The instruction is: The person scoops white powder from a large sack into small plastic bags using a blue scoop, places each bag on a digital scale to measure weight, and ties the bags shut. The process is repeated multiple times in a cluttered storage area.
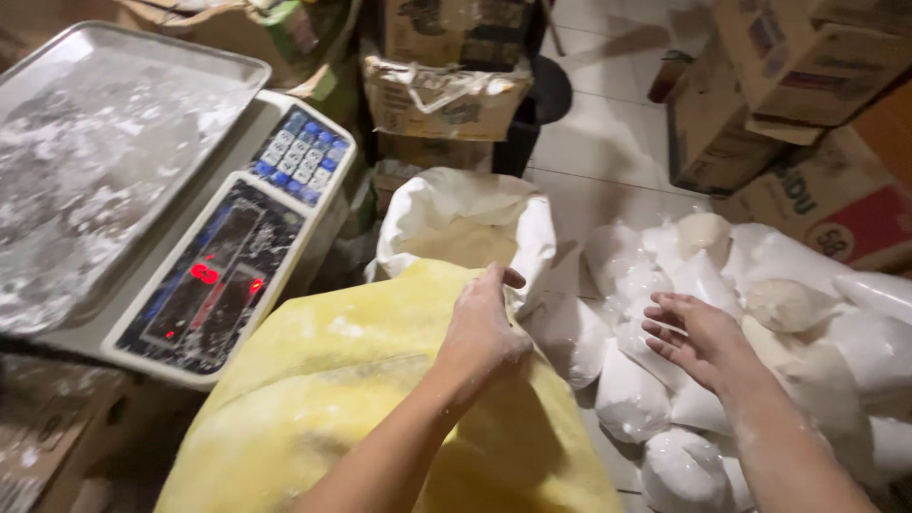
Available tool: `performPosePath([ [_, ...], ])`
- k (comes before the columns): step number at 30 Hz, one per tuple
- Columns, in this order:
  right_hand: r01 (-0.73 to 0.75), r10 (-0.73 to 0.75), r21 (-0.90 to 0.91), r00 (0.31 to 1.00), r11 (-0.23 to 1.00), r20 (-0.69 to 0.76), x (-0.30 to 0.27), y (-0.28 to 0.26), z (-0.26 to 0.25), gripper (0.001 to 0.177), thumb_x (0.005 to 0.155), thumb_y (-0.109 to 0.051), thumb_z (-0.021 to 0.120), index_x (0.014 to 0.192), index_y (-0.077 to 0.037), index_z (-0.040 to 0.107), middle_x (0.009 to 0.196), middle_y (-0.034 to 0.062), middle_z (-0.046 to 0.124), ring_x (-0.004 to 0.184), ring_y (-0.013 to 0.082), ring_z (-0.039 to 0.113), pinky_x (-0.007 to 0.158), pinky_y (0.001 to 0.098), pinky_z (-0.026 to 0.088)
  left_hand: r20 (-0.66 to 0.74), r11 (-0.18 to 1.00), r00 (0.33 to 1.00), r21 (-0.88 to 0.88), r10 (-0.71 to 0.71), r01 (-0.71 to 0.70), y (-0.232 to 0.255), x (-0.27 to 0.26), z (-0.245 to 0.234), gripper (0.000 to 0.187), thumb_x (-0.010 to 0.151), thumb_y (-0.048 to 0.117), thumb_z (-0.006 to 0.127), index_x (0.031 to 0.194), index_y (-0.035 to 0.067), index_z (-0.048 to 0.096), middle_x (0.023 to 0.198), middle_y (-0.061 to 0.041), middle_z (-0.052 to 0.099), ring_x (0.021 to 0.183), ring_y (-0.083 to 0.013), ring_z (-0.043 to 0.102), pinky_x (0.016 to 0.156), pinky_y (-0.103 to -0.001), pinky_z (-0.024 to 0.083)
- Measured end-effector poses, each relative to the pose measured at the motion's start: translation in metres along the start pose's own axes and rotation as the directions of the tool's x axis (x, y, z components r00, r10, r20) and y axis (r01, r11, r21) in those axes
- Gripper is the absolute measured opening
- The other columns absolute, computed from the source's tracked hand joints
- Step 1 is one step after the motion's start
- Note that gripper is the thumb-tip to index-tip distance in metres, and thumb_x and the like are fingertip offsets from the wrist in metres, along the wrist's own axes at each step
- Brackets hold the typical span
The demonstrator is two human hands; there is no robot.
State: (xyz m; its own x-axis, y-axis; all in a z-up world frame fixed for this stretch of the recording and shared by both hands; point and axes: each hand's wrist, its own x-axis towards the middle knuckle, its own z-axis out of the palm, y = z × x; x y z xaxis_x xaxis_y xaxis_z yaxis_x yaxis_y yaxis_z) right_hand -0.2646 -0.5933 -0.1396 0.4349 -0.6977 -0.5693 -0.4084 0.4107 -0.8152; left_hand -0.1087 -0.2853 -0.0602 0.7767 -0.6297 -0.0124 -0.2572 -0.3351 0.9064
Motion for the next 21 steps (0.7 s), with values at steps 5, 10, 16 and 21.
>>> performPosePath([
  [5, 0.061, -0.055, -0.043, 0.991, 0.997, 0.124, -0.02, -0.025, 0.059, 0.019, 0.099, -0.02, 0.061, 0.116, -0.01, 0.063, 0.101, 0.0057, 0.065, 0.09, 0.0205, 0.063, 0.08, 0.0369, 0.054, -0.027, 0.965, 0.965, -0.05, -0.26, 0.259, -0.017, -0.017, -0.038, 0.055, 0.073, 0.002, 0.062, 0.126, 0.012, 0.057, 0.105, -0.023, 0.065, 0.107, -0.0381, 0.063, 0.096, -0.043, 0.051],
  [10, 0.172, -0.14, -0.103, 0.955, 0.98, 0.261, -0.056, -0.056, 0.134, 0.018, 0.1, -0.018, 0.059, 0.115, -0.009, 0.064, 0.096, 0.0052, 0.067, 0.084, 0.0188, 0.064, 0.076, 0.0367, 0.054, -0.344, 1.0, 0.939, -0.021, 0.012, -0.021, -0.043, -0.038, -0.082, 0.056, 0.074, -0.005, 0.056, 0.128, 0.008, 0.053, 0.119, -0.025, 0.058, 0.114, -0.0419, 0.056, 0.1, -0.045, 0.044],
  [16, 0.249, -0.152, -0.135, 0.855, 0.959, 0.495, -0.126, -0.076, 0.241, 0.019, 0.098, -0.02, 0.062, 0.113, -0.009, 0.065, 0.093, 0.0056, 0.068, 0.085, 0.0182, 0.066, 0.075, 0.0352, 0.056, -0.486, 0.996, 0.874, 0.066, -0.015, 0.054, -0.066, -0.078, -0.149, 0.061, 0.073, -0.009, 0.052, 0.132, 0.008, 0.051, 0.122, -0.024, 0.053, 0.113, -0.0393, 0.054, 0.098, -0.046, 0.044],
  [21, 0.346, -0.083, -0.176, 0.618, 0.922, 0.782, -0.205, -0.06, 0.333, 0.024, 0.092, -0.025, 0.068, 0.111, -0.011, 0.07, 0.094, 0.0034, 0.073, 0.084, 0.0144, 0.069, 0.071, 0.0322, 0.056, -0.561, 0.963, 0.788, -0.07, -0.254, 0.261, -0.065, -0.135, -0.199, 0.049, 0.082, -0.003, 0.056, 0.129, 0.012, 0.055, 0.114, -0.015, 0.055, 0.101, -0.027, 0.062, 0.088, -0.04, 0.052],
])
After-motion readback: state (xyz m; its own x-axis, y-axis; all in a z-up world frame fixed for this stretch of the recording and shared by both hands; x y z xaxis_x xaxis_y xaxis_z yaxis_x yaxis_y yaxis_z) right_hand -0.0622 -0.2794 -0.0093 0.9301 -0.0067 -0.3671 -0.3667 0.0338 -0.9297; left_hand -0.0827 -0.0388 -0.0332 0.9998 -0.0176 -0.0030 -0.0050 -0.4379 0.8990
